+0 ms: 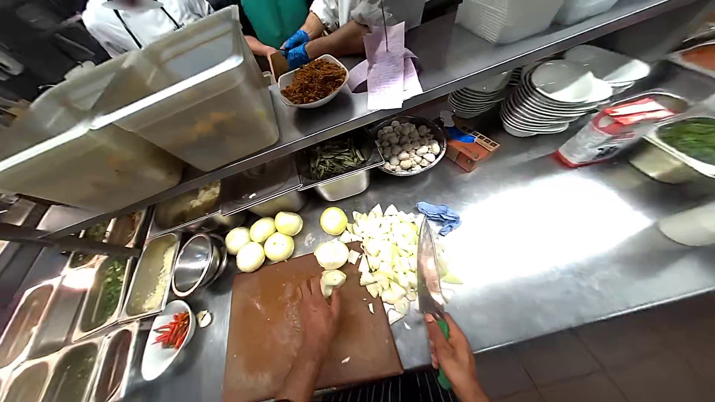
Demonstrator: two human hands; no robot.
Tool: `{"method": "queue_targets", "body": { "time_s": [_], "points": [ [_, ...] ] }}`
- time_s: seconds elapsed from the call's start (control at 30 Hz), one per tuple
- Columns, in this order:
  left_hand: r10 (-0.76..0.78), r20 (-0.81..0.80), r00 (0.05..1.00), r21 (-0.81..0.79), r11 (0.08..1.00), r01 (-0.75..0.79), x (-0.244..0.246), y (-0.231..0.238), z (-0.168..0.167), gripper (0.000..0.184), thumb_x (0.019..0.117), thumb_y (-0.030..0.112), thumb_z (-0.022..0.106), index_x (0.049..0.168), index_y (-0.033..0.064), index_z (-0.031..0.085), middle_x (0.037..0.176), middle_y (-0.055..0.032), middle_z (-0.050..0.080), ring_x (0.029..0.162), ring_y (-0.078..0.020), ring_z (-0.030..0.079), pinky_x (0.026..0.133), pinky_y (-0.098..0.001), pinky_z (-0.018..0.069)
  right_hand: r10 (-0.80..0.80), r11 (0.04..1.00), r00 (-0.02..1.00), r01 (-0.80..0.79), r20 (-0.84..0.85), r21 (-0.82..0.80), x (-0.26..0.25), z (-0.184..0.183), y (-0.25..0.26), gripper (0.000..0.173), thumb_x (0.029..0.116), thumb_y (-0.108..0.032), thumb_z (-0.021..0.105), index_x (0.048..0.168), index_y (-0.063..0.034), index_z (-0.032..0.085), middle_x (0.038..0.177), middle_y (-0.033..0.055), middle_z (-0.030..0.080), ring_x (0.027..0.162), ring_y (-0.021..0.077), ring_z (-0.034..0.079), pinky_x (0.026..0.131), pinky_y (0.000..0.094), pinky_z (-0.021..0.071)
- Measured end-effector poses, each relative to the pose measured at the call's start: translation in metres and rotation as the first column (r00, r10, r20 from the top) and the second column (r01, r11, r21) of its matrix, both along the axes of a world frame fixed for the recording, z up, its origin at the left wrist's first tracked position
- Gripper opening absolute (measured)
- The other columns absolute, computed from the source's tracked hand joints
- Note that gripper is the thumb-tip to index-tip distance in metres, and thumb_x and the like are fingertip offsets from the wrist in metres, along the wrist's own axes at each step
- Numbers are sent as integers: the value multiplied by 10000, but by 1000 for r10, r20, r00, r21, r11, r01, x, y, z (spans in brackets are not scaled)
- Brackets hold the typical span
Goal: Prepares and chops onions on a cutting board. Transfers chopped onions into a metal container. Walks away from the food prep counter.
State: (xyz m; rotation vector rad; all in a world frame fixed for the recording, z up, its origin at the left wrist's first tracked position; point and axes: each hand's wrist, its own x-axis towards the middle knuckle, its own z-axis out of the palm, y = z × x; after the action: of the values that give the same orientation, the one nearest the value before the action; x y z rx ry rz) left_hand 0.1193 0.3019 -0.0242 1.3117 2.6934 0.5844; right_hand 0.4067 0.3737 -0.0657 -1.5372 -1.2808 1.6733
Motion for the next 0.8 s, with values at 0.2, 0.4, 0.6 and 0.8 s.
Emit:
{"method": "queue_targets", "body": {
  "time_s": [0.2,0.4,0.6,0.8],
  "points": [
    [-61,248,967,-78,993,83,-38,-19,-3,377,941,264,635,1266,75,660,1288,-137,658,1207,-266,639,1050,-420,522,171,949,969,-211,180,234,-6,26,-12,385,1009,-439,578,1093,-68,638,622,51,585,473,199,572,461,424,521],
    [185,530,828,-93,983,-160,-76,-94,10,328,902,231,657,1194,87,698,1127,-122,718,1008,-257,706,897,-492,585,553,724,732,-659,398,207,-63,68,-53,374,994,-468,587,1034,-103,655,720,66,616,647,230,620,621,481,523],
    [12,501,866,-36,999,7,-79,-119,5,348,958,349,606,1181,99,703,1162,-101,708,1091,-214,686,981,-427,563,647,520,389,-854,656,-7,-134,100,-106,380,1049,-417,467,1266,-127,585,907,144,706,868,345,712,767,557,562],
    [-302,387,871,4,945,326,-81,-127,0,473,953,361,686,1366,139,620,1443,-141,560,1210,-262,651,1006,-420,565,600,525,315,-849,735,-65,-160,104,-111,365,1065,-376,427,1332,-149,528,943,153,708,916,357,719,799,554,566]
  ]
}}
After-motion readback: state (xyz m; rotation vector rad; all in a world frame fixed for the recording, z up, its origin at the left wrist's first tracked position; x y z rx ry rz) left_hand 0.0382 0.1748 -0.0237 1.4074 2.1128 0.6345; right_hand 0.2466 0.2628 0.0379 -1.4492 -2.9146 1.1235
